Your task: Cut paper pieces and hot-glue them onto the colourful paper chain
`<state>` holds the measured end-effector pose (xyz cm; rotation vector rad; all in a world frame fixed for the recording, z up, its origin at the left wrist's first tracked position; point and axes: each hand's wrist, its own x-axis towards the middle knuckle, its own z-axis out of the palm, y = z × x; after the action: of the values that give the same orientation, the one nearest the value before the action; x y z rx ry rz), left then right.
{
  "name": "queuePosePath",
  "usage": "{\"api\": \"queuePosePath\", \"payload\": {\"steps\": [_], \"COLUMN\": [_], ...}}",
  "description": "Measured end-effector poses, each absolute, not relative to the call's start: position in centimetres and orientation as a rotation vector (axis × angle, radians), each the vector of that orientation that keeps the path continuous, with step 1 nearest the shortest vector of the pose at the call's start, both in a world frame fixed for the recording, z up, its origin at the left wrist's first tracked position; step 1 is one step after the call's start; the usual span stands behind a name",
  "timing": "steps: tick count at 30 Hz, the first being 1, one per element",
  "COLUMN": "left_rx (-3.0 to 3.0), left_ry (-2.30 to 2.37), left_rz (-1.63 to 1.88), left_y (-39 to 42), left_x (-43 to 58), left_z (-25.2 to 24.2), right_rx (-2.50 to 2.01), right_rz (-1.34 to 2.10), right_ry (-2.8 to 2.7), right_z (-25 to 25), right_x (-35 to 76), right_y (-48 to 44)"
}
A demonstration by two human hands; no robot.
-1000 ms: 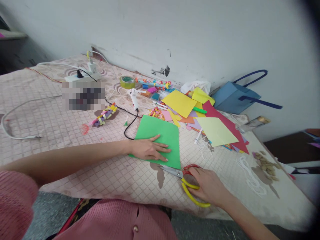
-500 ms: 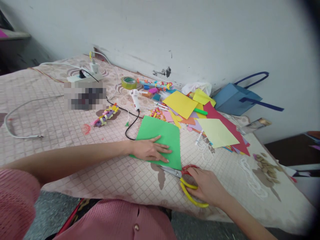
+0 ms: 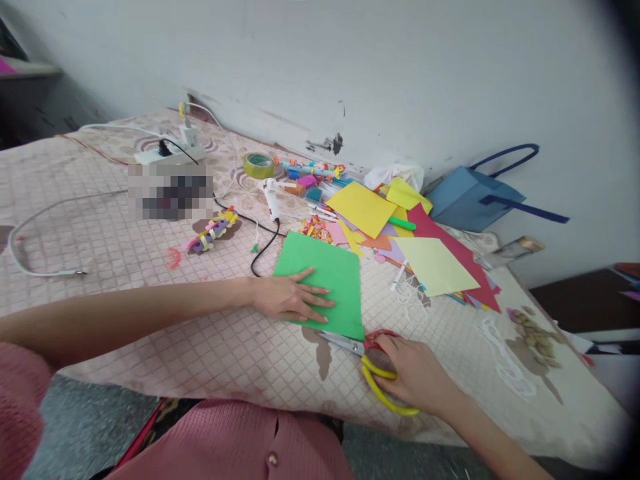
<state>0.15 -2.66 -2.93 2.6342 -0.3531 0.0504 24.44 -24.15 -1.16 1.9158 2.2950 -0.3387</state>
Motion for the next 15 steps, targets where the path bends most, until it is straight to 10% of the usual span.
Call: {"api": "queuePosePath", "payload": {"steps": [15], "left_rx": [2.686], "left_ry": [-0.355], "left_rz": [0.066], "left_y": [-2.59], "left_x": [0.04], "left_z": [-3.46], "right_rx": [1.920], "right_rz": [-0.316], "right_ry": [2.317], "right_z": [-1.33], "right_x": [24.24], "right_y": [-24.31]}}
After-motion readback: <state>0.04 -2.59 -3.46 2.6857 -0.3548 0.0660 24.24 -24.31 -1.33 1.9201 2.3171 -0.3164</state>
